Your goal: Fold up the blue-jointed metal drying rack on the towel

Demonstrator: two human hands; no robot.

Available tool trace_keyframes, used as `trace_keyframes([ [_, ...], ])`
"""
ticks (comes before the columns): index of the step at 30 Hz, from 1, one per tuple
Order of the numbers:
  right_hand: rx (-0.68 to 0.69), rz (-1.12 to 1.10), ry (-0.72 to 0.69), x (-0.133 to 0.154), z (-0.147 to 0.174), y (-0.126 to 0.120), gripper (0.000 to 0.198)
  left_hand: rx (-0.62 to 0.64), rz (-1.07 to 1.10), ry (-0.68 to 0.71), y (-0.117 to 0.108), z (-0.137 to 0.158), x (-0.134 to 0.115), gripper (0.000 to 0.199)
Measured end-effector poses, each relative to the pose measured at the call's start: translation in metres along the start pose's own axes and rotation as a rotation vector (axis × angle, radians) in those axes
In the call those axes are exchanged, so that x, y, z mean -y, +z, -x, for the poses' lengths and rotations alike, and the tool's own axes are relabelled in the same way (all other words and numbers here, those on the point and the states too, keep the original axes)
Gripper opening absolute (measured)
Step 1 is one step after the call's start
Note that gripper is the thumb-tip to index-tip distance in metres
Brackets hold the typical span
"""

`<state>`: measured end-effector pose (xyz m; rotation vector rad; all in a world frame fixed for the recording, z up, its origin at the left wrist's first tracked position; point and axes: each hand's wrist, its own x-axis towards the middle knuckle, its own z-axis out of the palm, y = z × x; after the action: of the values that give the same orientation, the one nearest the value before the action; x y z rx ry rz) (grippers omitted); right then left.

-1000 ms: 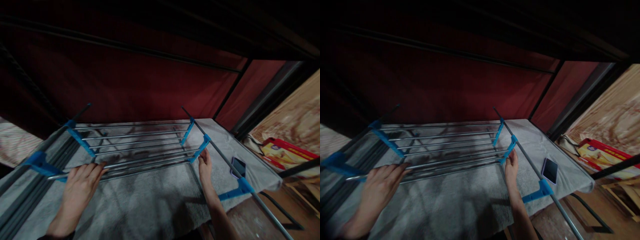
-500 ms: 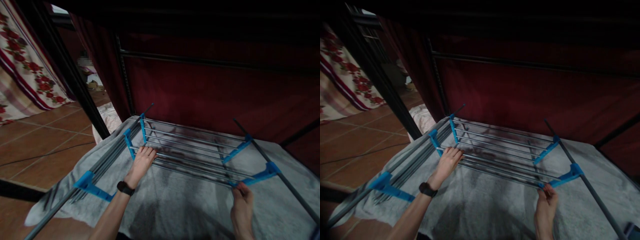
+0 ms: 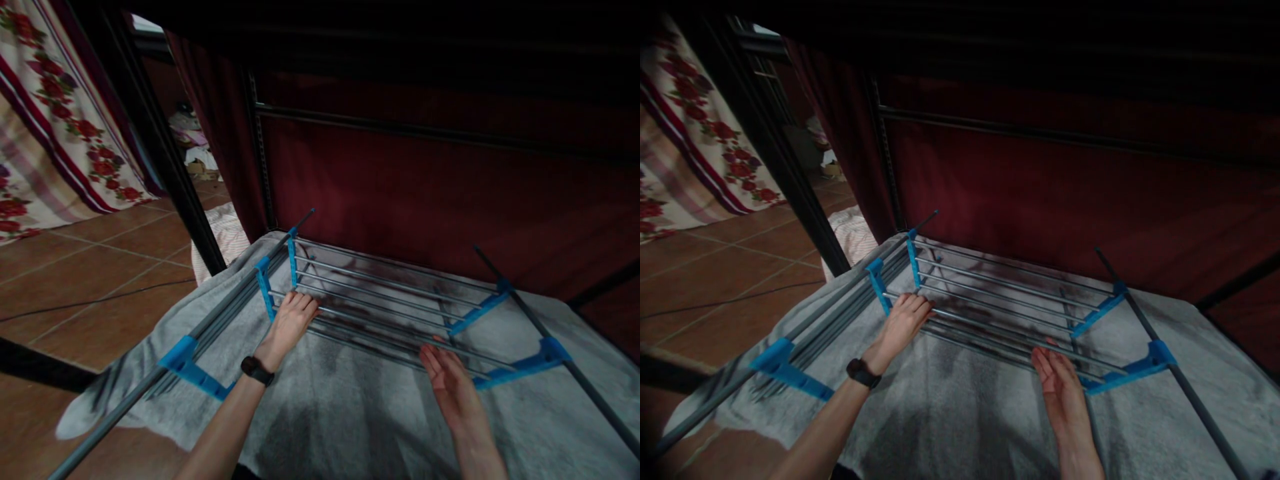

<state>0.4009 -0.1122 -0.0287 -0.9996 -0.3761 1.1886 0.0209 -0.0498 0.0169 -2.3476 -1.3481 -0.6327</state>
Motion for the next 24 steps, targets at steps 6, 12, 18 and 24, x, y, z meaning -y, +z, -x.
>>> trace_keyframes([
  [6,-0.026,-0.015,-0.03,-0.003,0.0,0.009,0.034,-0.093,0.047,0.007,0.002,0.004,0.001,0.024],
  [12,-0.043,-0.02,-0.04,-0.004,-0.003,0.008,0.037,-0.442,0.14,-0.356,0.018,0.041,-0.002,0.024],
  [18,-0.049,-0.021,-0.049,-0.004,-0.003,0.007,0.037,-0.765,0.54,-0.976,0.041,0.051,0.02,0.04],
  [24,-0.062,0.011,-0.079,-0.006,-0.002,0.011,0.037,-0.705,0.801,-1.053,0.047,0.036,0.042,0.045],
])
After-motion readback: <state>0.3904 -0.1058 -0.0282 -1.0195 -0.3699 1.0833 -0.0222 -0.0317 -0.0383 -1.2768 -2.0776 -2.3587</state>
